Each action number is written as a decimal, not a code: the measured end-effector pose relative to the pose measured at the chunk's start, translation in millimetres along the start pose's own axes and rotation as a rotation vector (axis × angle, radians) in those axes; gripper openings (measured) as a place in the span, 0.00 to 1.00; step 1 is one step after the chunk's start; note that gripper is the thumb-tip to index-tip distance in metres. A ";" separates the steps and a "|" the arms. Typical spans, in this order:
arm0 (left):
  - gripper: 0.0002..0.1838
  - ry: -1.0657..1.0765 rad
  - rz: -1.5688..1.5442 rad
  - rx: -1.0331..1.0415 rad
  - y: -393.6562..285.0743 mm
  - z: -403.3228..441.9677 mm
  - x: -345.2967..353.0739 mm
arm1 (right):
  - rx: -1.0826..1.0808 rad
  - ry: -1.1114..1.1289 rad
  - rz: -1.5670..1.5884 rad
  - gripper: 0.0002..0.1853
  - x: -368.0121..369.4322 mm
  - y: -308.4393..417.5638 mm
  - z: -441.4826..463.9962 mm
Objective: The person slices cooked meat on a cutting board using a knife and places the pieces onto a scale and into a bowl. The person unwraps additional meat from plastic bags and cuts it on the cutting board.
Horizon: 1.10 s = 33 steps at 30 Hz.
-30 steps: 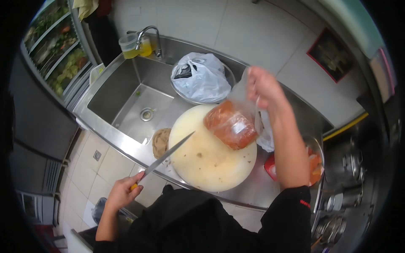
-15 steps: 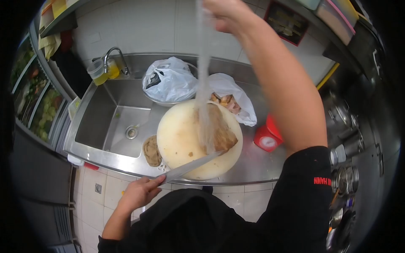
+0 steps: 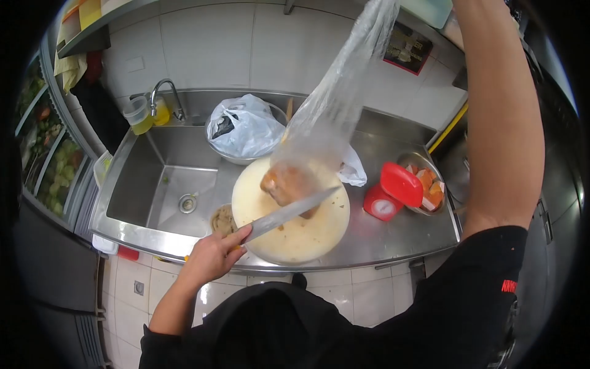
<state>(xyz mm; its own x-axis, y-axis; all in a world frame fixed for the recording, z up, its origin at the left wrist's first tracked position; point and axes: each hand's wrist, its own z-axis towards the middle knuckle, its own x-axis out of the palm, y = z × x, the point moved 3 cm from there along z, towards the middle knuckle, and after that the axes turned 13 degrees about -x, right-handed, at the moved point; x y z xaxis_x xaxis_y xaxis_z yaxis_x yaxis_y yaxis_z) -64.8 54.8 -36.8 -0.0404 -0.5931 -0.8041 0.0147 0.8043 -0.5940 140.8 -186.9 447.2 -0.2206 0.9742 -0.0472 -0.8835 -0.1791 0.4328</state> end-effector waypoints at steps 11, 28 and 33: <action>0.26 -0.148 -0.575 -0.459 64.8 -20.4 60.7 | 0.495 0.090 -0.653 0.11 -80.7 -42.7 -260.1; 0.25 -0.289 -0.483 -0.815 35.4 -154.0 41.4 | 0.216 1.079 -0.489 0.17 161.0 -319.0 -427.6; 0.25 -0.358 -0.750 -0.876 48.5 -158.4 39.0 | 0.155 0.752 -0.438 0.11 130.3 -275.7 -325.2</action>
<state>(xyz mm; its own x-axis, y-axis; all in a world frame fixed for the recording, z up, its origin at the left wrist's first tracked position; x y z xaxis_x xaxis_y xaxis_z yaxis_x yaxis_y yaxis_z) -223.9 76.4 -93.2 0.5325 -0.7876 -0.3099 -0.5821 -0.0750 -0.8097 221.3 -55.2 29.0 -0.1365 0.5927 -0.7938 -0.8986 0.2632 0.3511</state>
